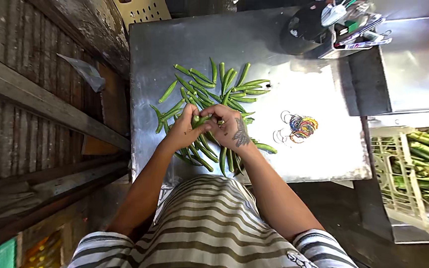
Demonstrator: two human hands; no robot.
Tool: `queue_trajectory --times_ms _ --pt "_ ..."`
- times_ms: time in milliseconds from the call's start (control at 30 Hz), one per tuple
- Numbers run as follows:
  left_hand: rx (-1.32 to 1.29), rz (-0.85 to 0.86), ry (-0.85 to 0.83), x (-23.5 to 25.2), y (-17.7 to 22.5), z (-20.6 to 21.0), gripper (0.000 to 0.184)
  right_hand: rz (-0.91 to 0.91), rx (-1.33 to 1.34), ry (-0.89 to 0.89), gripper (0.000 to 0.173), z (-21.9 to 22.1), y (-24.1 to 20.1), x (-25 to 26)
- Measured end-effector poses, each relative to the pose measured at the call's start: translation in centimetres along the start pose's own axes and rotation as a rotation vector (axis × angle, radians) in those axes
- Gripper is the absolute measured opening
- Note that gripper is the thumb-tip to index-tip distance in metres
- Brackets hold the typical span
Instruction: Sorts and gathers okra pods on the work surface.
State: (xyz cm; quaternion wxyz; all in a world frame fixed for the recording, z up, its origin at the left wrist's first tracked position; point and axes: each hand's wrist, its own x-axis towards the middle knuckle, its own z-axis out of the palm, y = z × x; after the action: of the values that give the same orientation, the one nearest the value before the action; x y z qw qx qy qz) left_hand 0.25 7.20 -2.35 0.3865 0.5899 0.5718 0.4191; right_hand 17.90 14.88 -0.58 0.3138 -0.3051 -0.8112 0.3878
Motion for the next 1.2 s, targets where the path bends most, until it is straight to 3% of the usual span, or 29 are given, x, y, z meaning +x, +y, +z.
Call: queue_trajectory --times_ms 100,167,200,267,333,433,567,667,767,833,967,1033,1200 --pt "-0.198 -0.086 0.013 -0.3 -1.1 -0.2 0.034 0.106 0.108 0.131 0.018 0.6 0.5 -0.5" --pt "-0.307 -0.182 0.105 -1.0 -1.7 -0.5 0.038 0.201 0.033 0.156 0.011 1.6 1.5 -1.7" --pt "-0.402 -0.241 0.171 -1.3 -1.9 -0.8 0.036 0.267 -0.069 0.069 0.011 2.0 2.0 -2.3" --pt "-0.684 -0.388 0.330 -1.7 -2.1 -1.5 0.024 0.443 -0.268 -0.320 0.024 2.9 2.6 -3.0" --pt "-0.953 -0.523 0.450 -1.9 -2.4 -2.3 0.029 0.526 -0.422 -0.558 0.039 4.2 2.7 -3.2" --pt "-1.130 -0.582 0.500 -3.1 -2.9 -3.0 0.041 0.537 -0.602 -0.582 0.043 4.9 1.5 -3.0" --pt "-1.201 -0.614 0.434 -4.5 -3.3 -2.8 0.051 0.595 -0.697 -0.620 0.038 5.2 0.2 -2.4" --pt "-1.177 -0.646 0.400 -4.9 -3.6 -2.2 0.050 0.709 -0.484 -0.451 0.038 3.8 1.0 -2.2" --pt "-1.185 -0.601 0.304 -5.8 -4.0 -1.4 0.043 0.598 -0.254 -0.175 0.030 2.1 0.2 -2.5" --pt "-1.205 -0.555 0.237 -6.4 -4.2 -0.5 0.031 0.498 -0.141 -0.152 0.029 1.8 -1.6 -2.6" --pt "-1.227 -0.481 0.189 -5.9 -3.5 0.9 0.040 0.322 0.095 -0.237 0.025 2.9 -2.5 -2.7" --pt "-1.201 -0.466 0.199 -5.3 -3.0 1.1 0.023 0.320 0.176 -0.198 0.019 2.9 -1.9 -2.8" --pt "-1.319 -0.446 0.133 -5.3 -3.4 -0.2 0.025 0.480 0.212 -0.072 0.017 -0.2 0.2 -3.4"
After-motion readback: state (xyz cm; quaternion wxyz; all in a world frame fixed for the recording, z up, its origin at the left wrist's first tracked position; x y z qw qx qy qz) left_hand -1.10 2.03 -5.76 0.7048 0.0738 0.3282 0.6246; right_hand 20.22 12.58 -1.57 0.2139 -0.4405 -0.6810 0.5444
